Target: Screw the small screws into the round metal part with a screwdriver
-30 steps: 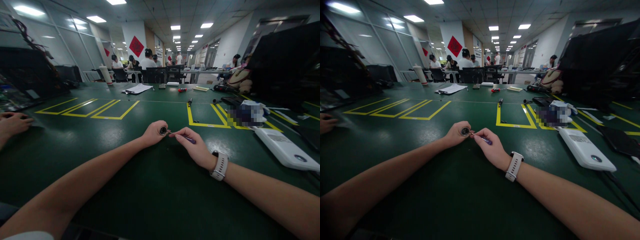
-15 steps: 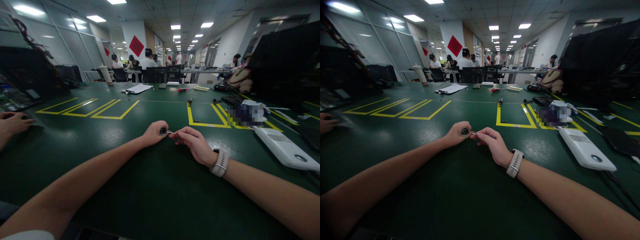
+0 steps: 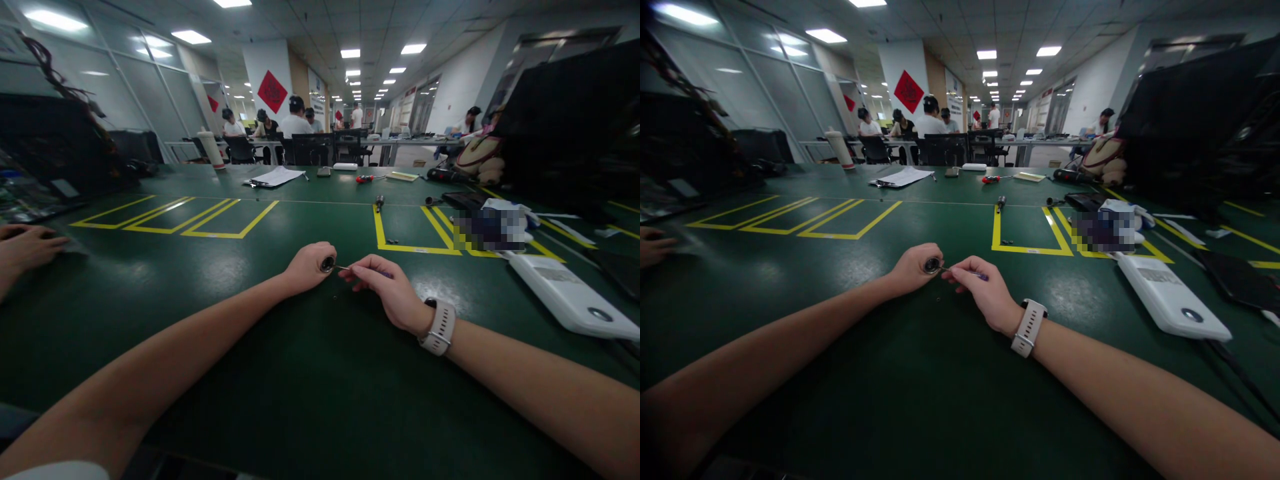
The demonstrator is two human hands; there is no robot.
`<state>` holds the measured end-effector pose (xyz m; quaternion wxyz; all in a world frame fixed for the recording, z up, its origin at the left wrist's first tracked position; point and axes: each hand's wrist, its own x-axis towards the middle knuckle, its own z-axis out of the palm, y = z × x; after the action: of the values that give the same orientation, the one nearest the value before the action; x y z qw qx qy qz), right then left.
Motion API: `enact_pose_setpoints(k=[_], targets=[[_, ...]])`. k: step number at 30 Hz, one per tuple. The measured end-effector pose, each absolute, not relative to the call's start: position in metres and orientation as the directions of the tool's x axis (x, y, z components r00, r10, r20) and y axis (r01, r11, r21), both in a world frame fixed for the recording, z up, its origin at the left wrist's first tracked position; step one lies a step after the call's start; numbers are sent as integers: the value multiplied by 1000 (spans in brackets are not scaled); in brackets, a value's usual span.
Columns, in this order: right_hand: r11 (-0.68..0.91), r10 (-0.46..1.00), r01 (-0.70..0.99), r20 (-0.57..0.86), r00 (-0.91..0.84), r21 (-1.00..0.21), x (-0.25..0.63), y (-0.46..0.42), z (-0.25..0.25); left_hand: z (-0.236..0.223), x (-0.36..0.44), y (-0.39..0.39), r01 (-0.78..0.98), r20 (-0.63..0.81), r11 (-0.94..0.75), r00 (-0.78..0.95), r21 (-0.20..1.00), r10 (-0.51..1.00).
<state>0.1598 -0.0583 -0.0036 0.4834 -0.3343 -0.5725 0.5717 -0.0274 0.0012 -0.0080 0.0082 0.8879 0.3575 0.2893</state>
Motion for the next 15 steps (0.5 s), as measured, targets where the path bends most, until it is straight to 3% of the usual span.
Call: enact_pose_setpoints(k=[5, 9, 15], targets=[[-50, 931, -328, 75, -357, -943, 164, -52, -5, -7, -28, 2, 586, 512, -754, 569, 296, 643], [-2, 942, -312, 103, -321, -950, 162, -54, -4, -8, -27, 3, 579, 519, -750, 555, 321, 650], [29, 949, -253, 107, -296, -967, 160, -56, -5, -10, -27, 4, 598, 507, -762, 589, 249, 629]])
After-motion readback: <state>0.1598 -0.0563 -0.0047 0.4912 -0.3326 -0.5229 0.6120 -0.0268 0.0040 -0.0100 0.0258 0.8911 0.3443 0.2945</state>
